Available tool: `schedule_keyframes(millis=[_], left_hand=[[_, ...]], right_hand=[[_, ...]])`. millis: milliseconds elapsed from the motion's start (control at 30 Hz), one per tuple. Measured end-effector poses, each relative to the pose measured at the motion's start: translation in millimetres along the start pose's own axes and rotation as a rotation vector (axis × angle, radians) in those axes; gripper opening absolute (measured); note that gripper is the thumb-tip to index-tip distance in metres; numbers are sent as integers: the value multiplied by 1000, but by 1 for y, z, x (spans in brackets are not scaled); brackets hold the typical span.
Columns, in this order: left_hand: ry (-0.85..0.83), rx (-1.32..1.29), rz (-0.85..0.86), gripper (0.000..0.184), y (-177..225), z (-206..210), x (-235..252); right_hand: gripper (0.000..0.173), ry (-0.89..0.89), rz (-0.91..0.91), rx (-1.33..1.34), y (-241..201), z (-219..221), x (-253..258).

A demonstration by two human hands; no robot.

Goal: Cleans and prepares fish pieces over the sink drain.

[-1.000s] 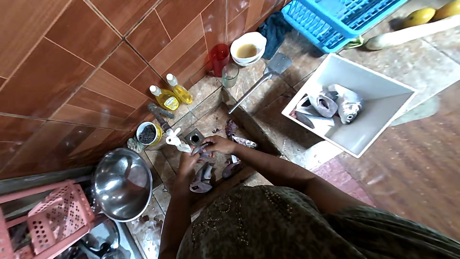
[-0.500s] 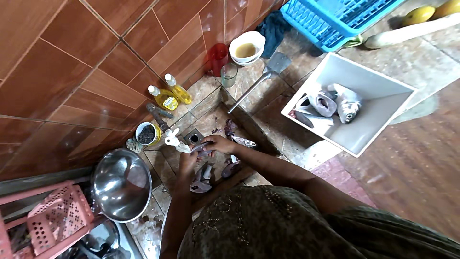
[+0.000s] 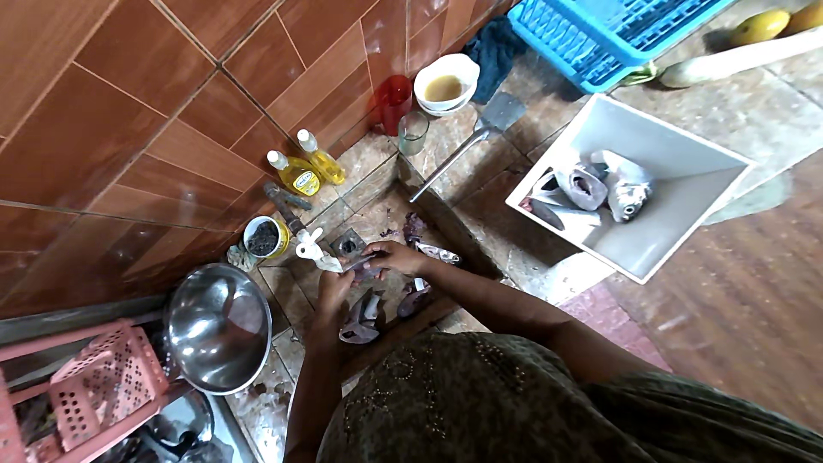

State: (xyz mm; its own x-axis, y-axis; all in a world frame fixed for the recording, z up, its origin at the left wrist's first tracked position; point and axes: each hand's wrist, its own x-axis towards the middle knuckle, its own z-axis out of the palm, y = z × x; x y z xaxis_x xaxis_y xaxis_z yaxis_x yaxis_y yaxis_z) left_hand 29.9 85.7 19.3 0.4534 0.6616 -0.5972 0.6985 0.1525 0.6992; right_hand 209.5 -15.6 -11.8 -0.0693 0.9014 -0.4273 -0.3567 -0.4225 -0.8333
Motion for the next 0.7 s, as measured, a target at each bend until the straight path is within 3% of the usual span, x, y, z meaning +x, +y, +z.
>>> schedule_keyframes(millis=[233,400,433,500,567,700], left_hand=[[173,-79,93,29,-13,11,3],[228,-338,90,69,-30,7,-2],[239,-323,96,70,-33,7,-6],[237,-266,62,52,-34,12,-15],[135,-302,5,48,-33,22,-20],[38,-690,-41,42,-30,37,-19]], right_hand=[[38,54,-48,-119,-3,33,-14],[37,228,-45,-22,15,36,-12],[38,252,-40,-37,17,34,-10],[40,281,-27,-141,18,34,-9],[44,273,-46,-330,19,37,-6],[45,115,-201,-535,29,51,-8]])
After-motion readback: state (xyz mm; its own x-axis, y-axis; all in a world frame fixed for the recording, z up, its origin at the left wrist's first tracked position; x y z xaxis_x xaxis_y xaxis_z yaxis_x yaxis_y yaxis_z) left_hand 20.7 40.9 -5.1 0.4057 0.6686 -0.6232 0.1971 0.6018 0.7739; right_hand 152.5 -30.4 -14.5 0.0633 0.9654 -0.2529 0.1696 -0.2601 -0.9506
